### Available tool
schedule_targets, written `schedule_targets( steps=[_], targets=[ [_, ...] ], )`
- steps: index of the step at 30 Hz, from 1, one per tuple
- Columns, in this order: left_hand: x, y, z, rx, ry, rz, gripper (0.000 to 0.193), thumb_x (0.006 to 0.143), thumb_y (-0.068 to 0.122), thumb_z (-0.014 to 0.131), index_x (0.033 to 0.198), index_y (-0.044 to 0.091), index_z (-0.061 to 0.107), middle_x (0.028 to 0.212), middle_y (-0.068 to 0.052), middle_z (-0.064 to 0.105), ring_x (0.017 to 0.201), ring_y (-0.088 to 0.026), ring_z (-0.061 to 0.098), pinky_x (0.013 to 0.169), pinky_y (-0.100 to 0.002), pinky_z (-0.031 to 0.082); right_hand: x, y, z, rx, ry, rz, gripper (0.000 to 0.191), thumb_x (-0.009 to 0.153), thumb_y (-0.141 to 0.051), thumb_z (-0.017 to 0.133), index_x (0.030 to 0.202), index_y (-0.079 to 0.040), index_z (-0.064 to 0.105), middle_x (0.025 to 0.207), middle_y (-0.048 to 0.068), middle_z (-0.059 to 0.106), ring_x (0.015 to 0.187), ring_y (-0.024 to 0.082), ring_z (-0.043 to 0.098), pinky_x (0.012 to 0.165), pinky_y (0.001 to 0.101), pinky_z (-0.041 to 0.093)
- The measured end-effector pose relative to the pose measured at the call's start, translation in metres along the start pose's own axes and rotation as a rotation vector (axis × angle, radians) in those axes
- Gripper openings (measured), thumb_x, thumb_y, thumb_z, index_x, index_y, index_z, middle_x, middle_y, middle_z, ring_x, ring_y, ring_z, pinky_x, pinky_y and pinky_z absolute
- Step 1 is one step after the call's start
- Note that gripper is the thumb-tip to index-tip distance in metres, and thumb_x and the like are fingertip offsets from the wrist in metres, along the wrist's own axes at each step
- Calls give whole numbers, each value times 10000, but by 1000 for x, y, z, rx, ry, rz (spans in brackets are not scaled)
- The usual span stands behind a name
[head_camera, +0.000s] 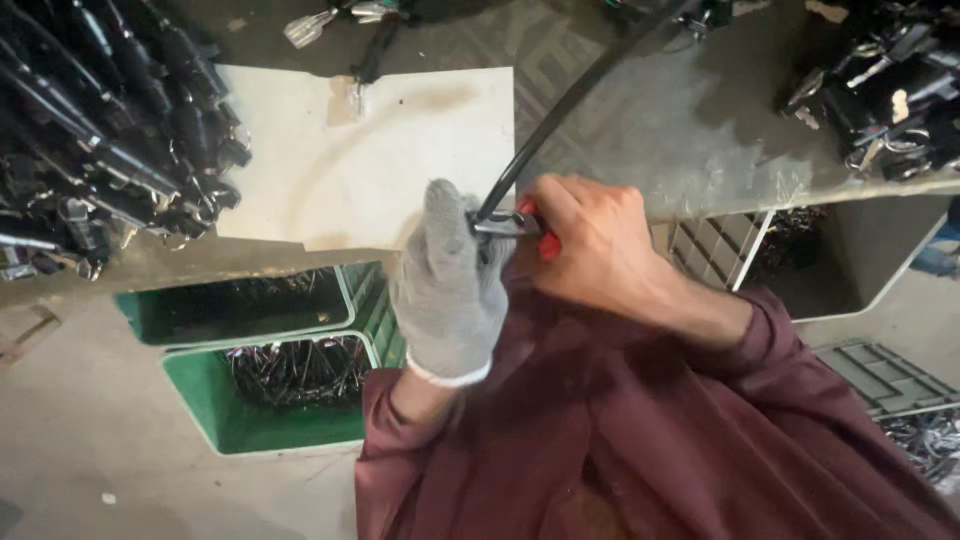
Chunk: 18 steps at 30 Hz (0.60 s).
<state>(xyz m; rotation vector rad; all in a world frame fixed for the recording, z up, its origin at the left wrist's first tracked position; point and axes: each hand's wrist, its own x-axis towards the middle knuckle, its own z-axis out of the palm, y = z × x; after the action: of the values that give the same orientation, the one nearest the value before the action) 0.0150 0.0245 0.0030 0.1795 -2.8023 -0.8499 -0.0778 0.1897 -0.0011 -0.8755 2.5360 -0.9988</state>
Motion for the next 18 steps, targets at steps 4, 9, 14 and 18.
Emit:
schedule_targets(
  steps=[4,9,14,18],
  targets=[
    [7,-5,-21,-688,-160,61,602,1067,164,694,1556,28,372,1322,-170,645,1093,-253,705,890,-396,597,12,11,3,1,98,-155,296,744,-158,807,899,-48,579,854,115,627,780,329,633,646,431,494],
    [5,2,-27,-1329,-269,-294,536,1039,83,611,1521,-2,391,1354,-91,631,996,-187,664,756,-283,548,40,28,3,246,-6,-372,250,745,-94,744,888,-23,551,860,113,598,804,324,602,707,435,491],
    [-1,-5,-14,-896,-187,-163,497,1126,131,623,1566,32,415,1176,-47,666,856,-149,626,729,-253,565,38,21,6,110,0,-313,325,841,-192,833,899,-36,553,858,127,593,797,329,596,694,429,488],
    [10,-17,-9,-64,-60,-126,678,1030,279,709,1581,22,410,1139,-124,698,874,-271,678,721,-375,534,35,11,7,-195,60,-148,443,725,-262,849,1016,-42,598,926,108,618,856,319,622,697,426,502]
  ],
)
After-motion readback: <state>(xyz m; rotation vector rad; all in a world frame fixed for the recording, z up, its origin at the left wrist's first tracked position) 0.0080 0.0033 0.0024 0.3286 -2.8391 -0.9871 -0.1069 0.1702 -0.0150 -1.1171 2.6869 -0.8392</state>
